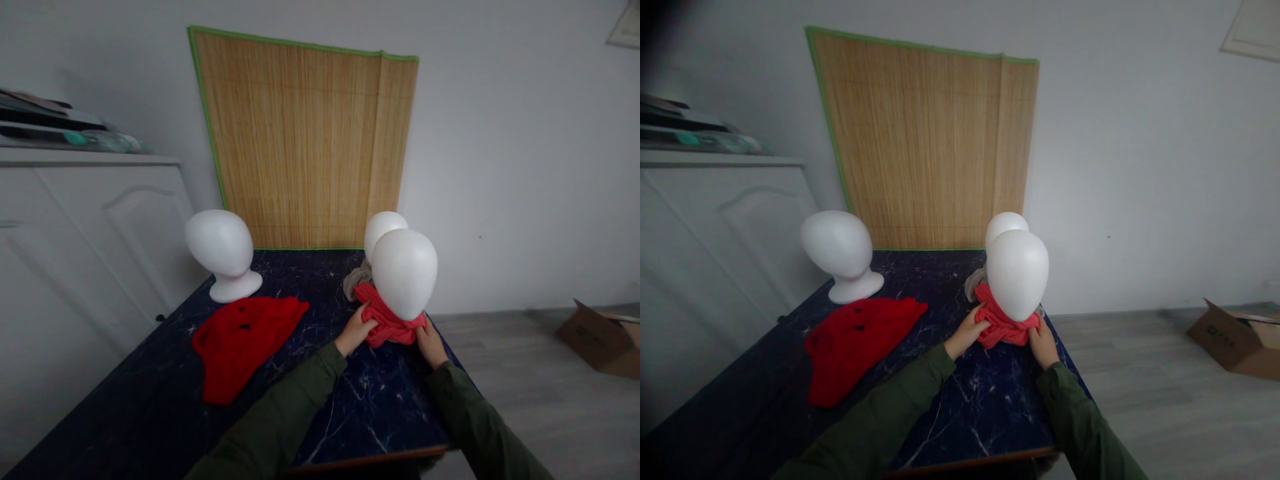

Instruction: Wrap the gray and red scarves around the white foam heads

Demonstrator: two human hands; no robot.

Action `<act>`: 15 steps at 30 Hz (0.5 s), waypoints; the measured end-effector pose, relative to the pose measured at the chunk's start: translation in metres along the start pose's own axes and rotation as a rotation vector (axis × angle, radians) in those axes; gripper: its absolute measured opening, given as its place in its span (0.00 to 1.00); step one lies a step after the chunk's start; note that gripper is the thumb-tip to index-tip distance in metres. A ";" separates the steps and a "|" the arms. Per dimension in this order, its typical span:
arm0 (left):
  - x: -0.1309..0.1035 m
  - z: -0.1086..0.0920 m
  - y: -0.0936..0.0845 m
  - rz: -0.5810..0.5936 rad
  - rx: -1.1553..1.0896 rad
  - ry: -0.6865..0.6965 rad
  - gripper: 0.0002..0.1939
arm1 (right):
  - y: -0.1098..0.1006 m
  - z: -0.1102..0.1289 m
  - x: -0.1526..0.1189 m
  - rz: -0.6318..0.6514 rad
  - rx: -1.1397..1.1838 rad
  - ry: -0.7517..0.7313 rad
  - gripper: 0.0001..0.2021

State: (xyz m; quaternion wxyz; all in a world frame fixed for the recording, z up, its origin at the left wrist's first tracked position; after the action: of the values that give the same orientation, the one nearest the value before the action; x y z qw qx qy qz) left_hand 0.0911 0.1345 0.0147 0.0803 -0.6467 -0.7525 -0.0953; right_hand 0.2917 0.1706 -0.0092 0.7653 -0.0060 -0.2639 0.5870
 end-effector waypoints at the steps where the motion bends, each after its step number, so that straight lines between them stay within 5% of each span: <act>1: 0.002 0.005 0.001 -0.013 0.006 0.005 0.31 | 0.001 -0.002 0.004 -0.015 -0.028 -0.013 0.24; 6: -0.001 0.006 -0.031 -0.057 0.151 0.097 0.34 | 0.004 -0.014 0.012 -0.043 -0.103 -0.021 0.22; 11: -0.013 -0.024 -0.133 -0.310 0.964 0.327 0.26 | -0.009 -0.024 0.002 -0.221 -0.027 -0.024 0.26; 13: -0.022 -0.028 -0.180 -0.460 1.265 0.221 0.29 | -0.016 -0.015 -0.008 -0.387 -0.040 -0.111 0.26; 15: -0.032 -0.028 -0.212 -0.485 1.457 0.069 0.28 | -0.022 0.003 -0.022 -0.560 -0.048 -0.299 0.24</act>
State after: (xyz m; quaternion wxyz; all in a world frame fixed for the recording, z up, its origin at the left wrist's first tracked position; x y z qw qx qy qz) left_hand -0.1141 0.0660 0.0252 0.4865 -0.2439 -0.7430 0.3895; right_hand 0.3065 0.1429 -0.0083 0.8496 0.1350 -0.3787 0.3414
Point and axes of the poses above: each hand's wrist, its own x-axis towards the middle knuckle, its own y-axis out of the palm, z = x × y, the point moved 3 cm from there along x, towards the middle knuckle, and after that the axes turned 11 degrees about -z, right-handed, at the moved point
